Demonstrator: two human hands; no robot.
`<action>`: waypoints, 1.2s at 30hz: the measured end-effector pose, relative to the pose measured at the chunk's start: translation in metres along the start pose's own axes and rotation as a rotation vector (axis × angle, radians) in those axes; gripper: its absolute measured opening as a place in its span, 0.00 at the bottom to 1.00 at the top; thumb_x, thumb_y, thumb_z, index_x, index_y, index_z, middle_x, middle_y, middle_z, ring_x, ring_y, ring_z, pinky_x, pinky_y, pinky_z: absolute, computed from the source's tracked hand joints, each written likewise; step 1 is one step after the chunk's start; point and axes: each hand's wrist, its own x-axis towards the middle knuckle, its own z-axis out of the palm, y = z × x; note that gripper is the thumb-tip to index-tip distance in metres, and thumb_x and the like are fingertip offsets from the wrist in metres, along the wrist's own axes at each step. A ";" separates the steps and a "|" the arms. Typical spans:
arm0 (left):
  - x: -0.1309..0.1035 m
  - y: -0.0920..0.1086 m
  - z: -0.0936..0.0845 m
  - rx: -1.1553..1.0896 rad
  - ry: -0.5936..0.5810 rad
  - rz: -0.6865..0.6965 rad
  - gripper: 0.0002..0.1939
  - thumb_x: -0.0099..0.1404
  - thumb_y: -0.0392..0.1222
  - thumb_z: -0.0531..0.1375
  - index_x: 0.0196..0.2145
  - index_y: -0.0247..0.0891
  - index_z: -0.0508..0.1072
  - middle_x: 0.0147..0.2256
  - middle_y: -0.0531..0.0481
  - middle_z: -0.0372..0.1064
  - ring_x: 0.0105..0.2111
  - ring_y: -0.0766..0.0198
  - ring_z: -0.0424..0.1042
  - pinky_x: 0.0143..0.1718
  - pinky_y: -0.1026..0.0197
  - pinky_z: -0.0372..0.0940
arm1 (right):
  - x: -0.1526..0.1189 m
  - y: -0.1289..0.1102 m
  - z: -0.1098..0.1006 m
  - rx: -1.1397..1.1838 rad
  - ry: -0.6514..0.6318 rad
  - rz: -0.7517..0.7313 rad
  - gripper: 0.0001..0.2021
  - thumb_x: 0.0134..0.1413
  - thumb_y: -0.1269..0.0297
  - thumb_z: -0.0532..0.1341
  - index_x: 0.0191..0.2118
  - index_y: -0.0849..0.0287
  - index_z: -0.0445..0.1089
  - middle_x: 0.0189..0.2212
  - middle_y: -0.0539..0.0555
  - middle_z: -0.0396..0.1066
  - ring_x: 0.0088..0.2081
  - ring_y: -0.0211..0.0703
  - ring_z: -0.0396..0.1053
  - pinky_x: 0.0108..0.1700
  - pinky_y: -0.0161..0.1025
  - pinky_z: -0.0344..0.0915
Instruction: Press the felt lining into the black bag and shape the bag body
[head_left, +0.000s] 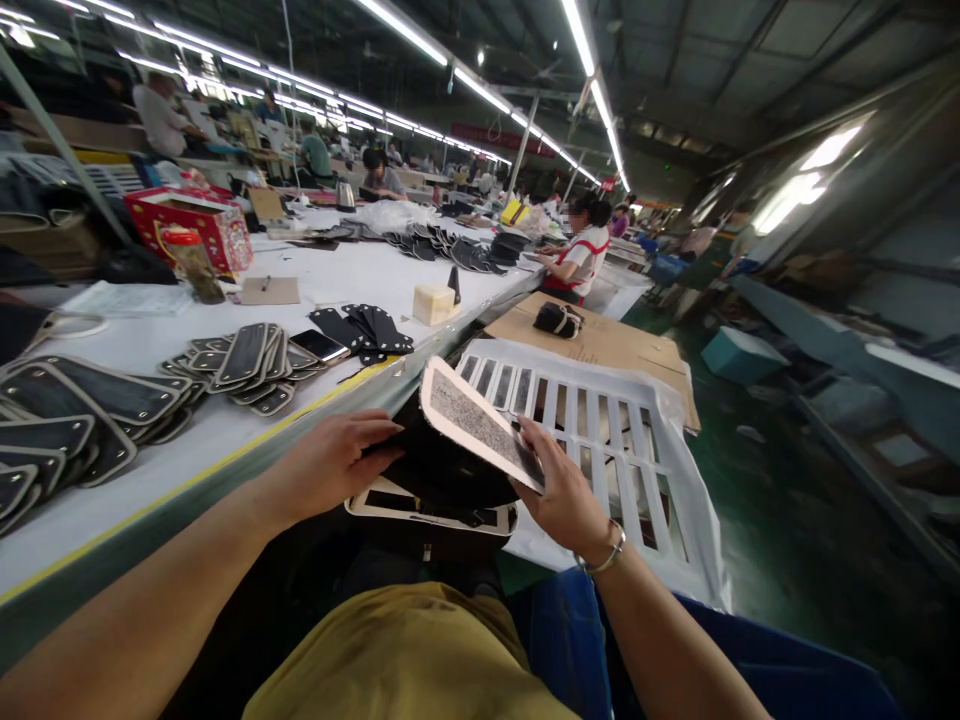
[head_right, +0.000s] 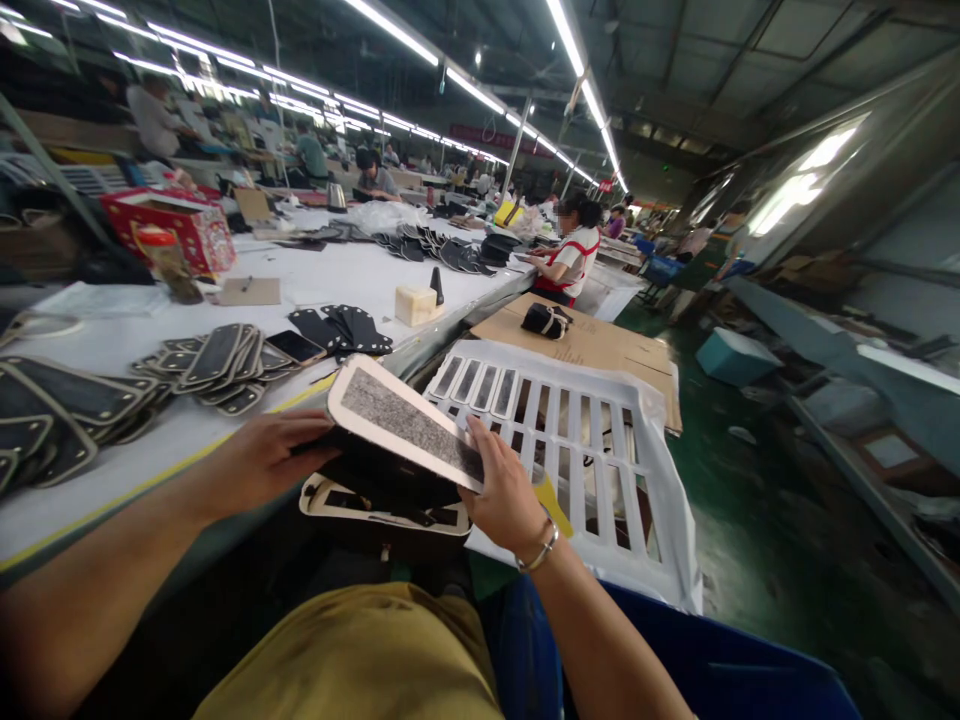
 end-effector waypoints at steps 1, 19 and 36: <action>-0.001 -0.003 -0.002 0.010 -0.017 -0.001 0.14 0.66 0.44 0.51 0.38 0.37 0.74 0.35 0.48 0.71 0.35 0.62 0.70 0.38 0.63 0.64 | 0.002 -0.001 0.003 0.013 -0.014 0.001 0.33 0.51 0.67 0.56 0.62 0.59 0.46 0.55 0.61 0.58 0.55 0.51 0.58 0.55 0.50 0.59; -0.031 -0.070 0.089 0.139 -0.366 -0.027 0.10 0.62 0.43 0.56 0.32 0.36 0.75 0.35 0.45 0.74 0.40 0.56 0.70 0.44 0.58 0.62 | -0.009 0.007 0.047 -0.378 -0.187 0.057 0.35 0.45 0.65 0.61 0.61 0.60 0.51 0.55 0.64 0.56 0.52 0.57 0.58 0.52 0.52 0.55; -0.077 -0.055 0.087 0.271 -0.256 0.053 0.12 0.62 0.49 0.58 0.38 0.40 0.72 0.34 0.49 0.72 0.38 0.58 0.68 0.38 0.57 0.56 | 0.001 0.012 0.056 -0.503 -0.339 -0.253 0.41 0.41 0.63 0.64 0.63 0.54 0.49 0.50 0.62 0.58 0.46 0.55 0.57 0.46 0.49 0.54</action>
